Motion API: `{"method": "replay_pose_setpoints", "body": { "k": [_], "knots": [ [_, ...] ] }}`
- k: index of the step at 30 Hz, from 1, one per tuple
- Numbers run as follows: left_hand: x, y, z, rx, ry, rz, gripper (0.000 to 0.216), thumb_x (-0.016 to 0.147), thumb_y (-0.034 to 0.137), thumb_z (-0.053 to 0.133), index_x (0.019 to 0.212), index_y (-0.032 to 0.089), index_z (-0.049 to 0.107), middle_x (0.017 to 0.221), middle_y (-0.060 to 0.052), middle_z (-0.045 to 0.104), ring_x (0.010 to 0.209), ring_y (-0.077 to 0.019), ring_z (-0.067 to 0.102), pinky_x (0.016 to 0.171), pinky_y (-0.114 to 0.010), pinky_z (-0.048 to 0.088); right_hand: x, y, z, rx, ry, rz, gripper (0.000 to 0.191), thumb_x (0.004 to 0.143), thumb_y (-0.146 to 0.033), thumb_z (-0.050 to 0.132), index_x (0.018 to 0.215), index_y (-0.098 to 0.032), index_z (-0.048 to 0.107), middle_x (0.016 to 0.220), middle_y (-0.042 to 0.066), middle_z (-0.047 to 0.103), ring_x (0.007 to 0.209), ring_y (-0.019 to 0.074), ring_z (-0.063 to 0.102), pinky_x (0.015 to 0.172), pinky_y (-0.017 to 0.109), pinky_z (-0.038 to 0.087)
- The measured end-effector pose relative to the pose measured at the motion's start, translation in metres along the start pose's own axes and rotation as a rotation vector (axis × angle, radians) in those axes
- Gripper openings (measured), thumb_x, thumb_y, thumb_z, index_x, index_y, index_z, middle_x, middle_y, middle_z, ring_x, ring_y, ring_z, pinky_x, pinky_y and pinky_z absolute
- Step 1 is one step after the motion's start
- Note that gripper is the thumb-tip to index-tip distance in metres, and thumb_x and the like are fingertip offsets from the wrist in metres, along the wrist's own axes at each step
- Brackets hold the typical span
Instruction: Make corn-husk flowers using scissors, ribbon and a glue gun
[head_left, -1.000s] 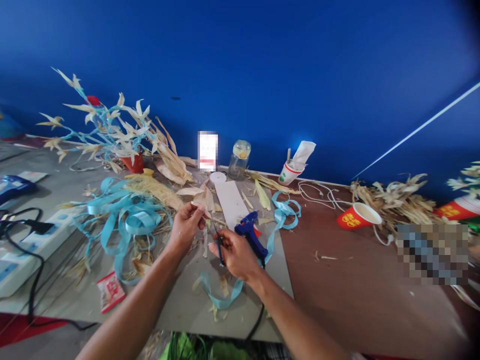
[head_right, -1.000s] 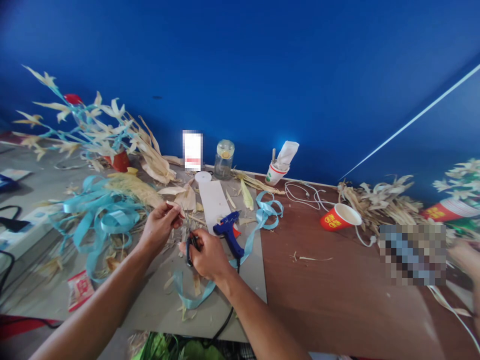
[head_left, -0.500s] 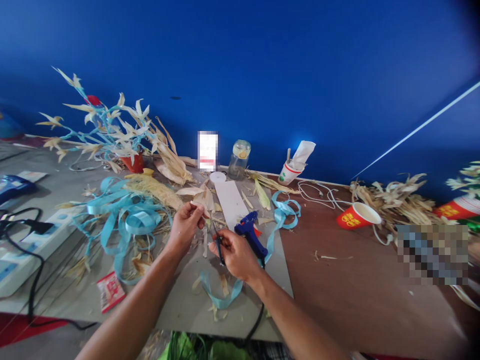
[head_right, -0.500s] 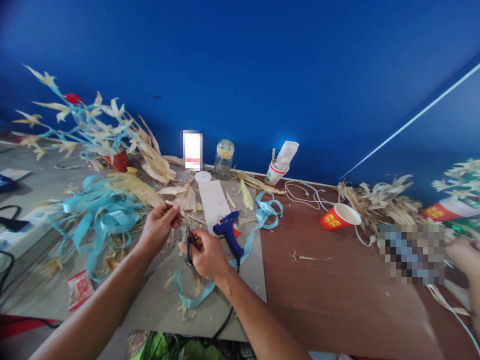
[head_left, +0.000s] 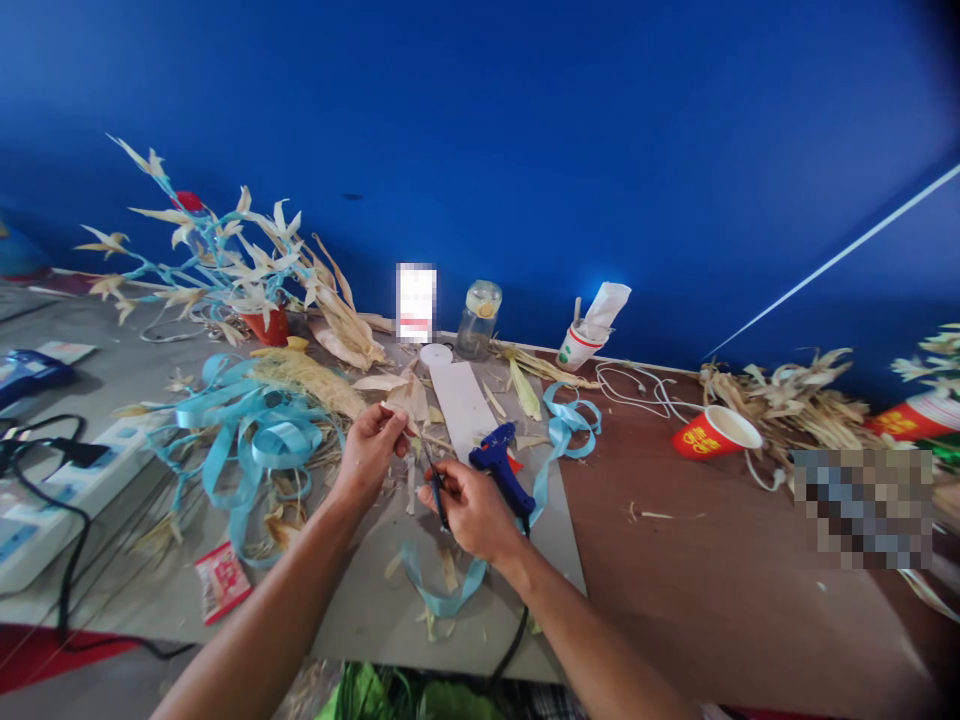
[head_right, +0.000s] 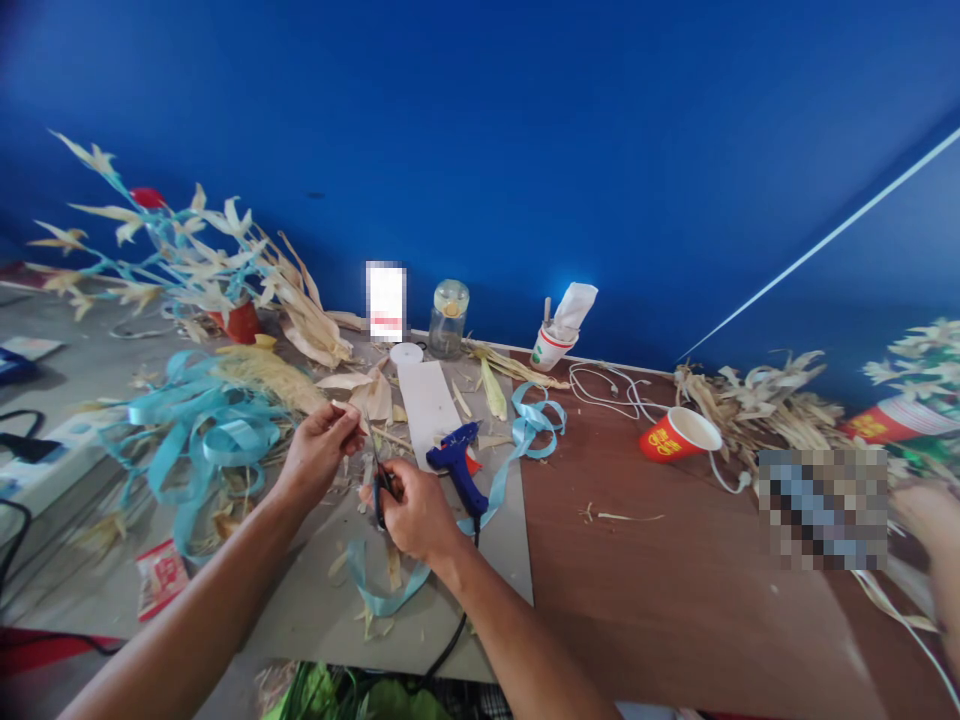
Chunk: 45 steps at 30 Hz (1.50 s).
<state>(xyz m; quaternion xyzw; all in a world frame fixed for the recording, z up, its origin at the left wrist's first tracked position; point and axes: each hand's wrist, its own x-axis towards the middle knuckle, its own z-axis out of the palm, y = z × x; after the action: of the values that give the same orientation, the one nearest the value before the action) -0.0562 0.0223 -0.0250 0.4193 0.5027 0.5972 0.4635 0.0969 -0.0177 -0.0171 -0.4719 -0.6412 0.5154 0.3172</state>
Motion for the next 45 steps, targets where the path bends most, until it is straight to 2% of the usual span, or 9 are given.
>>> {"method": "replay_pose_setpoints", "body": {
  "k": [6,12,20,23,26,30,35,40,45],
  "knots": [
    [0.000,0.000,0.001,-0.052,0.013,-0.003,0.018,0.074,0.032,0.062,0.070,0.016,0.054,0.059,0.005,0.054,0.045,-0.0047,0.043,0.047,-0.019,0.032,0.006,0.015,0.001,0.050,0.042,-0.006,0.019,0.075,-0.034,0.059,0.083,-0.017,0.061,0.056,-0.004,0.052,0.049,0.0096,0.045,0.047,0.020,0.034],
    [0.001,-0.003,0.001,-0.211,0.001,-0.068,0.018,0.069,0.030,0.068,0.072,0.015,0.058,0.061,0.005,0.051,0.045,-0.0028,0.040,0.046,-0.018,0.031,0.015,0.028,-0.004,0.097,0.180,0.091,0.038,0.071,-0.035,0.064,0.102,-0.016,0.054,0.054,-0.004,0.054,0.048,0.0122,0.051,0.047,0.022,0.038],
    [-0.001,-0.001,0.005,-0.315,-0.001,-0.143,0.020,0.064,0.026,0.072,0.075,0.015,0.060,0.060,0.003,0.056,0.045,-0.0037,0.043,0.046,-0.017,0.033,0.011,0.014,-0.018,0.107,0.062,0.131,0.045,0.074,-0.039,0.061,0.111,-0.019,0.046,0.065,-0.004,0.061,0.036,0.0082,0.045,0.038,0.021,0.035],
    [-0.002,0.000,0.006,-0.353,0.013,-0.130,0.020,0.064,0.024,0.072,0.076,0.016,0.058,0.060,0.003,0.058,0.046,-0.0041,0.045,0.047,-0.017,0.034,0.008,0.010,-0.021,-0.021,-0.021,0.190,0.032,0.078,-0.040,0.056,0.103,-0.019,0.052,0.061,-0.003,0.062,0.033,0.0086,0.046,0.037,0.020,0.033],
    [-0.003,0.002,0.006,-0.368,-0.004,-0.130,0.019,0.066,0.024,0.070,0.077,0.016,0.057,0.063,0.001,0.062,0.047,-0.0045,0.045,0.049,-0.018,0.037,0.005,0.005,-0.022,-0.241,-0.006,0.192,0.030,0.079,-0.040,0.056,0.099,-0.018,0.056,0.061,0.001,0.065,0.047,0.0133,0.059,0.047,0.021,0.039],
    [-0.004,0.004,0.006,-0.397,-0.027,-0.151,0.020,0.067,0.027,0.069,0.079,0.015,0.058,0.068,-0.003,0.066,0.046,-0.0053,0.046,0.049,-0.020,0.038,0.001,-0.002,-0.021,-0.595,0.071,0.154,0.046,0.073,-0.040,0.062,0.112,-0.015,0.054,0.078,0.009,0.070,0.073,0.0214,0.067,0.059,0.024,0.042],
    [-0.004,0.005,0.006,-0.412,-0.023,-0.149,0.020,0.066,0.027,0.070,0.077,0.015,0.058,0.068,0.000,0.064,0.046,-0.0046,0.047,0.050,-0.020,0.039,-0.008,-0.011,-0.021,-0.835,-0.032,0.071,0.025,0.073,-0.027,0.061,0.096,-0.019,0.063,0.083,0.011,0.071,0.080,0.0248,0.067,0.061,0.027,0.040],
    [-0.004,0.007,0.006,-0.398,-0.014,-0.140,0.020,0.065,0.025,0.071,0.077,0.015,0.059,0.067,0.002,0.061,0.047,-0.0044,0.046,0.051,-0.020,0.039,-0.016,-0.015,-0.026,-0.786,-0.124,-0.007,0.018,0.072,-0.023,0.063,0.089,-0.020,0.067,0.080,0.009,0.071,0.079,0.0231,0.065,0.064,0.027,0.041],
    [-0.006,0.007,0.009,-0.434,-0.088,-0.158,0.016,0.067,0.025,0.070,0.076,0.015,0.061,0.065,0.002,0.059,0.050,-0.0041,0.047,0.053,-0.019,0.039,-0.004,-0.019,-0.024,-0.525,0.144,-0.144,0.029,0.083,-0.027,0.053,0.107,-0.016,0.064,0.100,0.012,0.065,0.089,0.0203,0.061,0.078,0.029,0.044]
  ]
}}
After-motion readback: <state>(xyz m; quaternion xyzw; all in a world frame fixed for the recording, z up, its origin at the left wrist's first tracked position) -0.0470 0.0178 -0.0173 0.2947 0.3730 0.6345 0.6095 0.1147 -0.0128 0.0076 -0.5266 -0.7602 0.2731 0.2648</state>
